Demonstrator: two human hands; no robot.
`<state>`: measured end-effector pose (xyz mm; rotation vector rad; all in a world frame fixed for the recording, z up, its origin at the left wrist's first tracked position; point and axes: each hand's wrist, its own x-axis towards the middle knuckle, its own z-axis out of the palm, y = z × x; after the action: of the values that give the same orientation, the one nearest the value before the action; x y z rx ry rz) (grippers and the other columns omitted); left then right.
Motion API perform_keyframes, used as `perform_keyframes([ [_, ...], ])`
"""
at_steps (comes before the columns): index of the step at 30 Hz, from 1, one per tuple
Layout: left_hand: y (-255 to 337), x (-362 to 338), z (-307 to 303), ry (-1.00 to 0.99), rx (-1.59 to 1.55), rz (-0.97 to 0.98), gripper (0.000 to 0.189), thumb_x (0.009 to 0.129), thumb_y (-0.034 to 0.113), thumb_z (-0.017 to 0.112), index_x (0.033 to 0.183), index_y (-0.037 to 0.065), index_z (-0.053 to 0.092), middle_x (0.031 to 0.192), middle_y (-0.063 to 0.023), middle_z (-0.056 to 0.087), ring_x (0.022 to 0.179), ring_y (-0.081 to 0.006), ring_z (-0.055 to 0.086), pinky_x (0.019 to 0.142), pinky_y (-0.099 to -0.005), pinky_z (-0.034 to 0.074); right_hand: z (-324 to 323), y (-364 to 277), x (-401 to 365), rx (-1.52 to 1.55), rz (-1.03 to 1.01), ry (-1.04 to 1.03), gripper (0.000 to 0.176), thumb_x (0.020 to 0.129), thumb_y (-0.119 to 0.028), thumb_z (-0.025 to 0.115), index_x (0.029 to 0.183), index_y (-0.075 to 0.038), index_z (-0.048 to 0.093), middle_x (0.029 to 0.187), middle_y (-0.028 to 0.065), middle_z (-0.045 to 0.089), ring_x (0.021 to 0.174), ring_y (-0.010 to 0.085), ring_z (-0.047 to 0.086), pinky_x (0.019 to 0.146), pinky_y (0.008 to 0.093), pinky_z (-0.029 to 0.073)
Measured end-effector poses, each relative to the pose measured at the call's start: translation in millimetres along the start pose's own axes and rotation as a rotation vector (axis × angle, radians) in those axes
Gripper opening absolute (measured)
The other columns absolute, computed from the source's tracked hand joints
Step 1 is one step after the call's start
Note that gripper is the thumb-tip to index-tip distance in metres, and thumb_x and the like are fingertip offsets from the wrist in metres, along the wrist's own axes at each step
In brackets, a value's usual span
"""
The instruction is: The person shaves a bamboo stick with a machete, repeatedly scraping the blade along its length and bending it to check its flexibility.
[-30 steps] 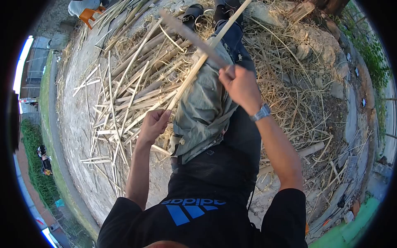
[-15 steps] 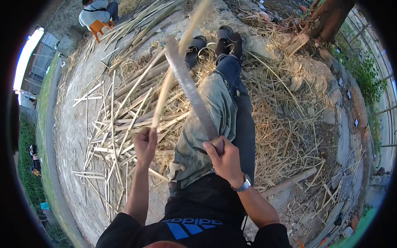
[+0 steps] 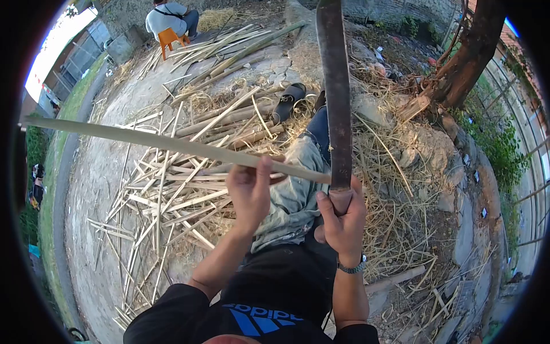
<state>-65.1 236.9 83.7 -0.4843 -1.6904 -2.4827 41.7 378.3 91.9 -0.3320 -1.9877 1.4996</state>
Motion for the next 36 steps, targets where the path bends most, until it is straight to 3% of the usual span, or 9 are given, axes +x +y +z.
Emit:
perform_keyframes([
  [8, -19, -69, -36, -0.199, 0.024, -0.616, 0.025, 0.104, 0.018, 0.064, 0.106, -0.005, 0.071, 0.091, -0.0112, 0.075, 0.087, -0.017, 0.075, 0.072, -0.0289, 0.062, -23, 46, -14, -0.36, 0.107, -0.137, 0.029, 0.088, -0.024, 0.081, 0.089, 0.002, 0.066, 0.07, 0.0133, 0.064, 0.062, 0.0264, 0.062, 0.062, 0.0388, 0.049],
  [10, 19, -49, -73, -0.817, 0.391, -0.818, 0.025, 0.104, 0.019, 0.064, 0.107, -0.005, 0.069, 0.084, -0.0115, 0.075, 0.082, -0.0172, 0.075, 0.068, -0.0281, 0.06, -33, 62, -18, -0.365, 0.14, -0.138, 0.03, 0.086, -0.023, 0.082, 0.087, 0.002, 0.065, 0.065, 0.0125, 0.062, 0.057, 0.027, 0.059, 0.059, 0.0409, 0.047],
  [14, 33, -26, -142, -0.168, 1.045, 0.179, 0.025, 0.098, 0.02, 0.069, 0.112, -0.001, 0.069, 0.092, -0.0115, 0.076, 0.082, -0.0188, 0.072, 0.073, -0.0342, 0.055, -51, 97, -24, -0.493, 0.21, -0.084, 0.031, 0.082, -0.021, 0.083, 0.081, 0.002, 0.063, 0.064, 0.0144, 0.06, 0.057, 0.0323, 0.057, 0.059, 0.044, 0.045],
  [16, 32, 5, -156, -0.286, 1.432, 0.425, 0.032, 0.094, 0.025, 0.072, 0.118, 0.003, 0.069, 0.113, -0.0121, 0.073, 0.103, -0.0253, 0.068, 0.091, -0.0435, 0.049, -56, 104, -13, -0.593, 0.064, -0.053, 0.032, 0.08, -0.022, 0.084, 0.08, 0.001, 0.062, 0.064, 0.0158, 0.06, 0.058, 0.0367, 0.057, 0.061, 0.0471, 0.045],
  [20, -37, -1, -208, -0.692, 1.407, 0.116, 0.032, 0.091, 0.029, 0.075, 0.113, 0.007, 0.073, 0.109, -0.0145, 0.074, 0.106, -0.0331, 0.068, 0.096, -0.0495, 0.048, -59, 117, 13, -0.779, -0.014, -0.047, 0.031, 0.079, -0.022, 0.085, 0.088, 0.0, 0.064, 0.076, 0.0174, 0.064, 0.079, 0.0394, 0.06, 0.072, 0.048, 0.047],
  [22, -43, -3, -204, -0.81, 1.255, -0.491, 0.025, 0.09, 0.029, 0.076, 0.102, 0.007, 0.076, 0.088, -0.0137, 0.075, 0.085, -0.0314, 0.071, 0.08, -0.044, 0.054, -62, 119, 32, -0.784, 0.008, -0.058, 0.03, 0.079, -0.02, 0.084, 0.09, 0.0, 0.064, 0.08, 0.0176, 0.065, 0.084, 0.0398, 0.059, 0.075, 0.0485, 0.047],
  [32, -85, -34, -196, -0.281, 1.141, -0.227, 0.02, 0.091, 0.02, 0.075, 0.09, 0.001, 0.068, 0.076, -0.0162, 0.067, 0.066, -0.0345, 0.064, 0.062, -0.0435, 0.049, -20, 122, 26, -0.878, -0.415, 0.126, 0.026, 0.083, -0.018, 0.085, 0.091, -0.004, 0.064, 0.094, 0.0123, 0.068, 0.095, 0.0304, 0.064, 0.082, 0.0438, 0.051],
  [34, -92, -34, -174, -0.354, 1.155, -0.28, 0.018, 0.088, 0.009, 0.069, 0.104, 0.002, 0.062, 0.084, -0.0198, 0.069, 0.082, -0.0403, 0.068, 0.074, -0.048, 0.053, -4, 122, 11, -0.152, 0.46, -0.082, 0.03, 0.084, -0.021, 0.085, 0.091, -0.002, 0.063, 0.075, 0.0117, 0.065, 0.07, 0.0319, 0.065, 0.066, 0.0409, 0.053],
  [36, -116, -38, -163, -0.405, 1.06, -0.267, 0.021, 0.087, 0.004, 0.064, 0.108, 0.002, 0.059, 0.092, -0.023, 0.071, 0.084, -0.0432, 0.068, 0.075, -0.0491, 0.053, 6, 139, 0, -0.315, 0.248, -0.141, 0.031, 0.085, -0.022, 0.084, 0.091, -0.002, 0.063, 0.07, 0.0127, 0.064, 0.063, 0.0337, 0.064, 0.06, 0.0406, 0.052],
])
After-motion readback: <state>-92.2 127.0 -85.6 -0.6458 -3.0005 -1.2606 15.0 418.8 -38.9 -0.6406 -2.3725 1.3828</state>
